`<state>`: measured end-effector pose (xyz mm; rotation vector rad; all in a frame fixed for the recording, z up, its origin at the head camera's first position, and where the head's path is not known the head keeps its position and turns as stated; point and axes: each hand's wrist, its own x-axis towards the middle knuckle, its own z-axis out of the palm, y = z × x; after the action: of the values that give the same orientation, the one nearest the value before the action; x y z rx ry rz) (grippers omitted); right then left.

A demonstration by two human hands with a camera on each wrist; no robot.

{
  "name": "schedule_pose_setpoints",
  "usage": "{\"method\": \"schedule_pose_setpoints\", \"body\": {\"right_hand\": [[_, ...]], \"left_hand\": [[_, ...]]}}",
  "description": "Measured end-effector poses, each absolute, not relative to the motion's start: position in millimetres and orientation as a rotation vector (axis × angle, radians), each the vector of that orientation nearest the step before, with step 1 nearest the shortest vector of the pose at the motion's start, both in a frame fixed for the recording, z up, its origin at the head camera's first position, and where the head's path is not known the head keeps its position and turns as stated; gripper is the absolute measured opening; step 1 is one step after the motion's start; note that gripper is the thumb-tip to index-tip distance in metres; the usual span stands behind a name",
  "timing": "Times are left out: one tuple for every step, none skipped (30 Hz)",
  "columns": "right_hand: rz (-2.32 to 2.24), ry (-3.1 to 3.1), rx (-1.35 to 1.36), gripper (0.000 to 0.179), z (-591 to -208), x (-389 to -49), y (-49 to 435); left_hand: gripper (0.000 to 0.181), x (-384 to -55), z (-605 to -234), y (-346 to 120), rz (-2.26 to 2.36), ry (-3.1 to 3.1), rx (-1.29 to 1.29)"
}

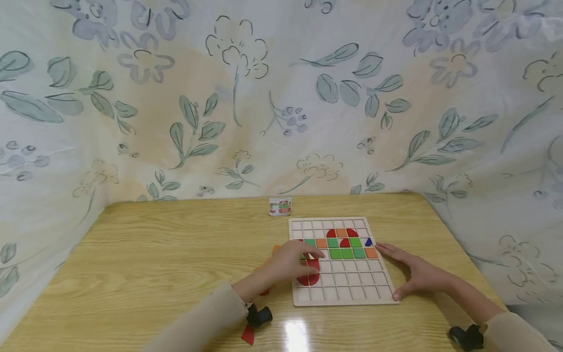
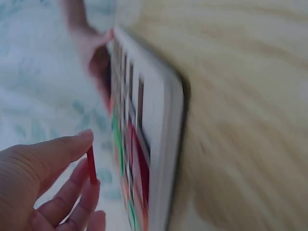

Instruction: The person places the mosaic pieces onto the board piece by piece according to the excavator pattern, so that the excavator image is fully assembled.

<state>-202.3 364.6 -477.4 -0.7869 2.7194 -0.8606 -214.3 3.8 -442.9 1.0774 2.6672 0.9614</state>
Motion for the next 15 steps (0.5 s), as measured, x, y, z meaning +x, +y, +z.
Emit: {"method": "schedule_pose_setpoints", "body": {"right_hand": [[-0.850, 2.723, -0.781, 0.105, -477, -202, 364], [-0.839, 2.727, -0.787, 0.105, -477, -202, 364], [-0.831, 2.728, -0.793, 0.105, -476, -202, 363], [-0.827, 2.728, -0.799, 0.105, -476, -202, 363], [-0.825, 2.726, -0.804, 0.105, -475, -202, 363], [-0.827, 2.723, -0.812, 0.105, -475, -202, 363], [-0.827, 2.724, -0.820, 0.105, -474, -202, 363], [-0.829, 2.723, -0.826, 0.105, -474, -202, 363], [-0.836, 2.719, -0.821, 0.105, -474, -202, 363], [-0.845, 2.715, -0.821, 0.105, -474, -202, 364], [-0.847, 2.714, -0.818, 0.105, -474, -202, 364], [-0.850, 2.713, -0.816, 0.105, -474, -202, 365], [-0.852, 2.713, -0.814, 0.105, -475, -202, 365], [-0.852, 2.711, -0.811, 0.105, -475, -202, 366], [-0.850, 2.711, -0.809, 0.106, -475, -202, 366]], "left_hand": [[0.029, -213, -444, 11, 0.949, 2.659, 1.082], [0.028, -212, -444, 19, 0.939, 2.648, 1.087], [0.028, -212, -446, 25, 0.919, 2.642, 1.091], [0.027, -211, -447, 32, 0.903, 2.633, 1.092], [0.027, -211, -449, 37, 0.879, 2.631, 1.101], [0.027, -211, -451, 42, 0.858, 2.628, 1.122], [0.026, -211, -452, 47, 0.837, 2.627, 1.151], [0.025, -211, -453, 51, 0.819, 2.627, 1.175], [0.024, -211, -455, 55, 0.800, 2.633, 1.199], [0.024, -211, -455, 58, 0.792, 2.632, 1.212], [0.023, -210, -455, 60, 0.782, 2.631, 1.215], [0.023, -210, -455, 63, 0.782, 2.626, 1.208], [0.024, -209, -455, 64, 0.792, 2.619, 1.198], [0.024, -209, -456, 65, 0.803, 2.613, 1.190], [0.024, -209, -456, 66, 0.816, 2.607, 1.182]]}}
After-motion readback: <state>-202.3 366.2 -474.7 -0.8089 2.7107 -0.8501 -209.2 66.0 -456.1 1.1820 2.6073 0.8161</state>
